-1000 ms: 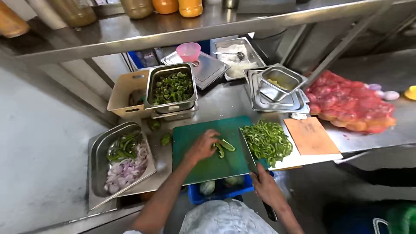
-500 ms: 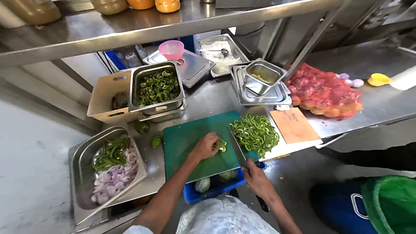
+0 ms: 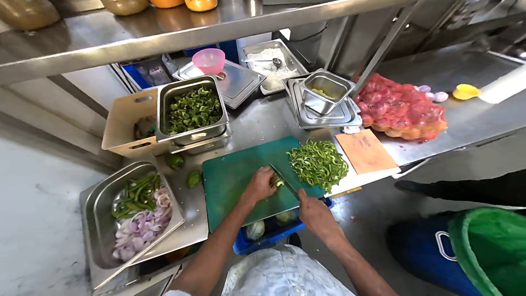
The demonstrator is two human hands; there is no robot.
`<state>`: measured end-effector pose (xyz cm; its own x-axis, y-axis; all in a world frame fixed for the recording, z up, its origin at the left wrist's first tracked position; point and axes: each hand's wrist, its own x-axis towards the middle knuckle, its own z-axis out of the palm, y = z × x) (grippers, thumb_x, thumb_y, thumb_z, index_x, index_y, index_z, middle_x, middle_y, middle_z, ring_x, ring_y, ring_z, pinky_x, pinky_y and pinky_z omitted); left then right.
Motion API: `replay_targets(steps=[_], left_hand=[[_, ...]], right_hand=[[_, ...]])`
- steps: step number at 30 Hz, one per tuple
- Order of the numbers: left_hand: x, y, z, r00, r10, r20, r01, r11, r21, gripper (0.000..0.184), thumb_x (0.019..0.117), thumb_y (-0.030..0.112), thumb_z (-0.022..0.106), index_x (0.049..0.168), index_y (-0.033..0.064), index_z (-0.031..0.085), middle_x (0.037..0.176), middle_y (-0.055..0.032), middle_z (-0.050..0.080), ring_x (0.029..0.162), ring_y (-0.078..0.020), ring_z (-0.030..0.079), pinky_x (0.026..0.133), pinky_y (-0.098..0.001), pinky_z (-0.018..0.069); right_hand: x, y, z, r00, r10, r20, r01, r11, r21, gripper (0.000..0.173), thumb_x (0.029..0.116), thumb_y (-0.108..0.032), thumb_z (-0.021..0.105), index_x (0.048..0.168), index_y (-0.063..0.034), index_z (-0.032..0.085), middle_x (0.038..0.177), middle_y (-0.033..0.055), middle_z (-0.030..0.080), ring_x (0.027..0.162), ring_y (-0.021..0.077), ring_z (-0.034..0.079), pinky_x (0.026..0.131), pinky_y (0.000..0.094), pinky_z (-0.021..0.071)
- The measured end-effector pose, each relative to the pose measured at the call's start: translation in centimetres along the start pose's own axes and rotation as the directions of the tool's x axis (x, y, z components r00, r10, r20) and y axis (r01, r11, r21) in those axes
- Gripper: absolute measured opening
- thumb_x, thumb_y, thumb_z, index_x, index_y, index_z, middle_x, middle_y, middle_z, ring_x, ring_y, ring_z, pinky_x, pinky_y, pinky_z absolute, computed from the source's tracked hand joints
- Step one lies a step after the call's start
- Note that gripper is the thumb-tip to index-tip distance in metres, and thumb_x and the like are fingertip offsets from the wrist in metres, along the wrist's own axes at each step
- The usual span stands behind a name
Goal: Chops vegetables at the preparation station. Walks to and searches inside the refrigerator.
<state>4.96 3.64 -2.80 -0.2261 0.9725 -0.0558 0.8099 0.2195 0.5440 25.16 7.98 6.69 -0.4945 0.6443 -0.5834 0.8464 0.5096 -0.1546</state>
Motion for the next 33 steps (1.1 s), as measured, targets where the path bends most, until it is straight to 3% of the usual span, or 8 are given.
replay_targets(steps=[3, 9, 14, 19, 24, 28, 33], left_hand=[[0.5, 0.0, 0.0, 1.000, 0.023, 0.016, -0.023, 1.000, 0.005, 0.022, 0.0835, 0.018, 0.080, 0.099, 0.0038, 0.072, 0.107, -0.0108, 0.069, 0.105, -0.0269, 0.065, 0.096, -0.0432, 0.0550], [0.4, -0.2, 0.1, 0.999, -0.010, 0.041, 0.010, 1.000, -0.012, 0.023, 0.0848, 0.021, 0.079, 0.099, 0.0051, 0.072, 0.111, -0.0118, 0.066, 0.109, -0.0275, 0.064, 0.096, -0.0447, 0.0561], [-1.6, -0.5, -0.4, 0.997, -0.018, -0.068, 0.010, 0.993, -0.116, 0.033, 0.0849, 0.032, 0.083, 0.104, 0.0076, 0.072, 0.113, -0.0113, 0.066, 0.103, -0.0230, 0.067, 0.091, -0.0416, 0.0594], [-1.6, -1.3, -0.2, 0.998, 0.050, -0.050, -0.056, 0.992, -0.116, 0.021, 0.0865, 0.022, 0.080, 0.097, 0.0051, 0.074, 0.103, -0.0108, 0.068, 0.097, -0.0223, 0.067, 0.090, -0.0399, 0.0587], [-1.7, -1.4, -0.2, 0.997, 0.061, -0.053, -0.066, 0.993, -0.102, 0.020, 0.0876, 0.022, 0.081, 0.092, 0.0048, 0.073, 0.102, -0.0107, 0.068, 0.098, -0.0227, 0.067, 0.090, -0.0398, 0.0586], [-2.6, -2.0, -0.2, 0.990, 0.072, -0.125, -0.091, 0.984, -0.152, 0.032, 0.0847, 0.036, 0.084, 0.095, 0.0083, 0.073, 0.104, -0.0081, 0.067, 0.098, -0.0193, 0.067, 0.089, -0.0377, 0.0594], [-4.1, -2.1, -0.9, 0.993, 0.030, -0.117, -0.048, 0.987, -0.154, 0.034, 0.0808, 0.036, 0.087, 0.098, 0.0092, 0.075, 0.109, -0.0079, 0.068, 0.105, -0.0206, 0.066, 0.094, -0.0395, 0.0577]], right_hand=[[0.7, -0.8, 0.1, 0.999, 0.019, 0.035, -0.018, 0.999, -0.043, 0.043, 0.1043, -0.010, 0.044, 0.147, -0.0125, 0.042, 0.116, 0.0210, 0.068, 0.112, 0.0403, 0.068, 0.090, 0.0547, 0.0561], [5.5, -0.3, 3.0, 0.999, -0.033, 0.030, 0.031, 0.997, 0.066, 0.043, 0.1063, -0.014, 0.042, 0.149, -0.0117, 0.038, 0.119, 0.0223, 0.067, 0.112, 0.0411, 0.068, 0.093, 0.0576, 0.0551], [3.2, -0.3, 1.0, 0.999, -0.034, -0.003, 0.034, 0.999, 0.018, 0.041, 0.1059, -0.015, 0.045, 0.146, -0.0126, 0.042, 0.114, 0.0215, 0.069, 0.109, 0.0408, 0.069, 0.091, 0.0564, 0.0554], [2.5, -1.4, 1.3, 0.998, -0.040, 0.053, 0.042, 0.998, -0.038, 0.043, 0.1047, -0.012, 0.046, 0.147, -0.0153, 0.042, 0.111, 0.0205, 0.069, 0.108, 0.0405, 0.069, 0.089, 0.0555, 0.0561], [5.7, -0.6, 2.9, 0.992, -0.098, 0.073, 0.097, 0.995, 0.025, 0.044, 0.1030, -0.014, 0.052, 0.145, -0.0151, 0.040, 0.109, 0.0209, 0.069, 0.104, 0.0413, 0.070, 0.086, 0.0590, 0.0565], [4.0, -0.7, 1.3, 0.995, -0.090, 0.035, 0.089, 0.996, 0.014, 0.042, 0.1053, -0.016, 0.047, 0.147, -0.0152, 0.042, 0.110, 0.0206, 0.069, 0.107, 0.0404, 0.069, 0.089, 0.0566, 0.0558], [1.5, -1.7, 0.1, 0.992, -0.096, 0.080, 0.102, 0.992, -0.077, 0.038, 0.1044, -0.013, 0.046, 0.142, -0.0147, 0.044, 0.109, 0.0203, 0.069, 0.106, 0.0403, 0.070, 0.087, 0.0557, 0.0566]])
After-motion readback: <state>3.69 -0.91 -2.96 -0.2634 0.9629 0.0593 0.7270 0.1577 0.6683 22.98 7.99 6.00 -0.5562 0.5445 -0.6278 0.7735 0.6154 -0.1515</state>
